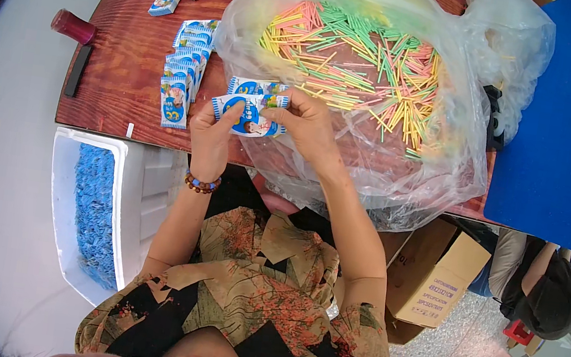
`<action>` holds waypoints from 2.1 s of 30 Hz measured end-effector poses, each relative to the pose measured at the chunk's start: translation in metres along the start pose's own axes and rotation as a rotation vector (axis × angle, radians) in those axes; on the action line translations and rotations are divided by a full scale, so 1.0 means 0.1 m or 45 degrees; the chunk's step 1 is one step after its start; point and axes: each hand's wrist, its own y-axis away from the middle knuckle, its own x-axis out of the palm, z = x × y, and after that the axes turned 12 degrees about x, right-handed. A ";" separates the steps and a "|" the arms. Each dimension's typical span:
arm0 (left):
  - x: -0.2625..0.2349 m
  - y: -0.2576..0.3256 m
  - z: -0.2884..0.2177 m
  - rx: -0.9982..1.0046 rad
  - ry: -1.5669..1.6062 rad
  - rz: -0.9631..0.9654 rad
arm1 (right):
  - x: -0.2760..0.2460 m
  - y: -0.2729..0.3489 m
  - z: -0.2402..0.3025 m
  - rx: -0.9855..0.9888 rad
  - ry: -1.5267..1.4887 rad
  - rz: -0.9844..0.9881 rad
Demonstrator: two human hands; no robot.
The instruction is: Sorting and stacking small blue toy packets from a large plastic bag onto a table.
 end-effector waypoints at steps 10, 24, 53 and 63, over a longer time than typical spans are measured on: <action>-0.01 0.10 0.13 -0.040 0.037 -0.155 | 0.05 0.09 -0.04 -0.008 0.190 -0.183; -0.01 0.06 0.11 -0.319 0.272 -0.065 | -0.17 0.04 0.08 -0.610 0.909 0.166; -0.17 0.08 0.03 -0.287 0.269 -0.150 | -0.90 -0.63 0.35 -0.249 1.957 -0.133; -0.17 0.10 0.06 -0.320 0.293 -0.089 | -0.81 -0.63 0.33 -0.034 2.016 -0.036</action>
